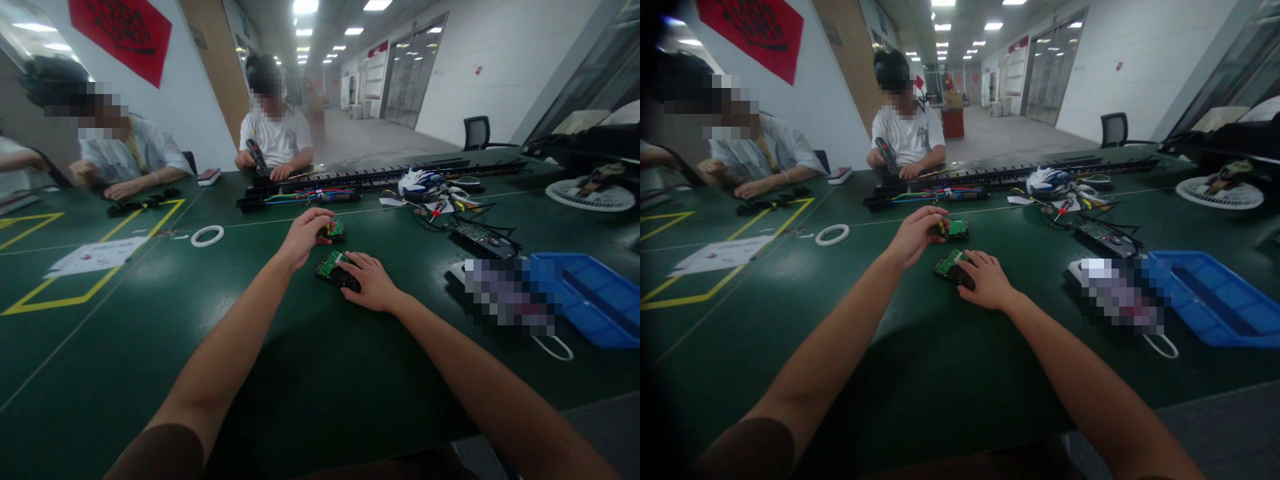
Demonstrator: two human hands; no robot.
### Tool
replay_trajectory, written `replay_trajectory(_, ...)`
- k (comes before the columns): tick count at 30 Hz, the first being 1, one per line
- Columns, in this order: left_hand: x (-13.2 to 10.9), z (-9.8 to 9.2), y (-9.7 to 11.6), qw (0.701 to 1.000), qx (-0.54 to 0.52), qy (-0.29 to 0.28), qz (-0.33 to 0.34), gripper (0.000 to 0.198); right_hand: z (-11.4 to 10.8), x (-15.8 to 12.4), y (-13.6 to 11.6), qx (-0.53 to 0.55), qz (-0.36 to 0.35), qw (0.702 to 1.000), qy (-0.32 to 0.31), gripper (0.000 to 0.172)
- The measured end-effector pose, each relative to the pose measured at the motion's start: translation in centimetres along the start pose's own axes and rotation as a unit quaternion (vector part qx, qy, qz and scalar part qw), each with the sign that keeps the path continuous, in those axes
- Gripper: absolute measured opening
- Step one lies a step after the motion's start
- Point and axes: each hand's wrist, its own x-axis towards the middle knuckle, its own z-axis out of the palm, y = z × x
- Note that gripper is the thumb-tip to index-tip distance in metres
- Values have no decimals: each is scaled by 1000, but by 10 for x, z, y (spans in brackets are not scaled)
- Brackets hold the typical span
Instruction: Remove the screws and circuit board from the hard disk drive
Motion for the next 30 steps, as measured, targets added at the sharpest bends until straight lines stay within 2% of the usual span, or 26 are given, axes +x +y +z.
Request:
replay_trajectory(6, -2, 3, -1, 999, -38, 1, -8, 13, 1, 0, 1, 2, -3, 1000, 2, 70)
replay_trajectory(9, -2, 3, -1, 1000, -24, -16, -3, 9, 1, 0, 0, 4, -2, 1000, -1, 71)
replay_trajectory(14, -1, 1, -1, 999, 0, -35, 7, 15, 1, 0, 0, 5, -5, 1000, 4, 70)
replay_trajectory(19, 0, -1, -2, 997, -49, -51, 3, 17, 1, 0, 1, -3, -3, 1000, 5, 70)
replay_trajectory(24, 1, 0, -5, 994, -84, -66, 0, 10, 2, 0, 1, -4, -5, 1000, 3, 70)
replay_trajectory(30, 1, 1, -7, 995, -75, -59, 6, 10, 3, 0, 1, -1, -4, 1000, 5, 70)
